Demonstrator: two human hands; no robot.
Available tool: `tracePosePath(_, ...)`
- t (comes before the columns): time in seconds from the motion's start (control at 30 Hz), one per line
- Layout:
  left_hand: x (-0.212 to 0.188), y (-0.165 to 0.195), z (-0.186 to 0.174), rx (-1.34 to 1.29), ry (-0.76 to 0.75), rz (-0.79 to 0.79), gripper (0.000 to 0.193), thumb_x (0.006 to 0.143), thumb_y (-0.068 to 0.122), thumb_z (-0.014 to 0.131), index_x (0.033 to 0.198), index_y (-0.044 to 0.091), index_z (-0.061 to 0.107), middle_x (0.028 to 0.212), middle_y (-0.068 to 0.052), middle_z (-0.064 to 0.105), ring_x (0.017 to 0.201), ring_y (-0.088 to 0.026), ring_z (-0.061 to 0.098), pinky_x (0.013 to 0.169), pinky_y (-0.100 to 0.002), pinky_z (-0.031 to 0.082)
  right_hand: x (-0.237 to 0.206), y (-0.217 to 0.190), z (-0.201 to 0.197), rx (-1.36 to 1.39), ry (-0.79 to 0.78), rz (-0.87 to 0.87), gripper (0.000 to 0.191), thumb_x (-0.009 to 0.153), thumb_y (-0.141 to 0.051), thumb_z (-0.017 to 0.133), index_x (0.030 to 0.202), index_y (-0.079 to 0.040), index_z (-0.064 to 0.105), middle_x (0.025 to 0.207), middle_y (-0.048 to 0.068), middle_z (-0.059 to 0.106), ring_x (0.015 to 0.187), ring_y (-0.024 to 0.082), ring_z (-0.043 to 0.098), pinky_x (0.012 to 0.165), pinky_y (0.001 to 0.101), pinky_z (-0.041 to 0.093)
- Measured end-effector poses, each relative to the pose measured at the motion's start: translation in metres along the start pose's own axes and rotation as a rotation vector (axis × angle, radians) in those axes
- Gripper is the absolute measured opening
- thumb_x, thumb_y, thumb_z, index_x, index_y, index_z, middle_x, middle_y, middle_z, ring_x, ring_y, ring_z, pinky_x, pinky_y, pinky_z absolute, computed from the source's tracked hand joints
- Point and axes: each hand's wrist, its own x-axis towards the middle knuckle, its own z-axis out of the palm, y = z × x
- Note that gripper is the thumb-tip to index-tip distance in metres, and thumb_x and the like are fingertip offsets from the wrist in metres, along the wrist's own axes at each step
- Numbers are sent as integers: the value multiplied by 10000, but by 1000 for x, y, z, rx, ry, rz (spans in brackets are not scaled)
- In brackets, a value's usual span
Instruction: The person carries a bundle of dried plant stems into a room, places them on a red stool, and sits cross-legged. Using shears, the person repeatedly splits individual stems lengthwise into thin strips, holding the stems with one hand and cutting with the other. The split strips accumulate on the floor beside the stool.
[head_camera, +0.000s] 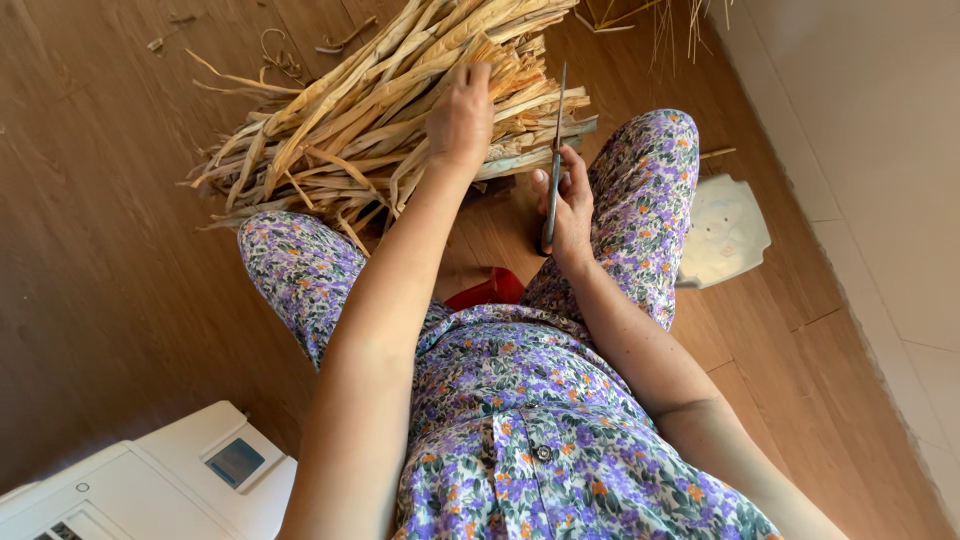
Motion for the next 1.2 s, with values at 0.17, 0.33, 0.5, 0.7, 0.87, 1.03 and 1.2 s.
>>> tracePosePath(0.17,-8,-7,-52,-372,219,-10,181,979,104,751,1065,30,610,833,-67,664,605,-112,603,455,-216,523,-8,-13,6,60,-91,-153,658,986,-248,750,1508,-35,411,1036,16,574,932,94,533,815,236,456)
tracePosePath(0.33,-51,3,-144,-874,103,-247,162,1016,133,720,1132,27,682,829,-25,736,643,-75,677,521,-229,549,-38,-50,19,-94,-279,-288,760,929,-315,799,1517,-45,401,1195,58,578,1052,148,549,981,303,481)
tracePosePath(0.5,-87,30,-201,-938,127,-250,149,1020,87,727,1144,9,698,853,-45,722,729,-65,641,643,-246,520,-73,-87,35,-185,-434,-512,808,925,-389,803,1544,-57,404,1385,102,553,1277,219,542,1142,364,457)
tracePosePath(0.7,-115,49,-236,-993,119,-217,181,1029,98,731,1186,14,698,1005,-50,769,889,-98,721,780,-247,596,-96,-107,42,-306,-435,-624,842,898,-502,830,1503,-44,465,1293,90,586,1162,189,606,1051,335,502)
tracePosePath(0.87,-119,51,-252,-957,223,-129,220,1022,114,769,1212,27,701,1060,-59,760,940,-116,726,830,-264,592,-107,-111,45,-424,-414,-707,861,849,-525,854,1463,-44,491,1163,70,572,1015,177,580,902,313,509)
tracePosePath(1.03,-123,61,-255,-932,213,-176,157,1020,118,755,1150,36,726,976,-34,765,858,-90,722,752,-247,575,-110,-119,46,-421,-404,-761,854,874,-521,847,1474,-46,468,1143,66,526,921,165,511,831,289,476)
tracePosePath(1.2,-130,67,-248,-998,209,-241,140,1052,151,719,1116,27,709,875,0,704,728,-55,621,652,-219,498,-110,-124,45,-500,-412,-755,839,850,-499,856,1453,-49,484,1137,87,545,958,206,543,877,336,496)
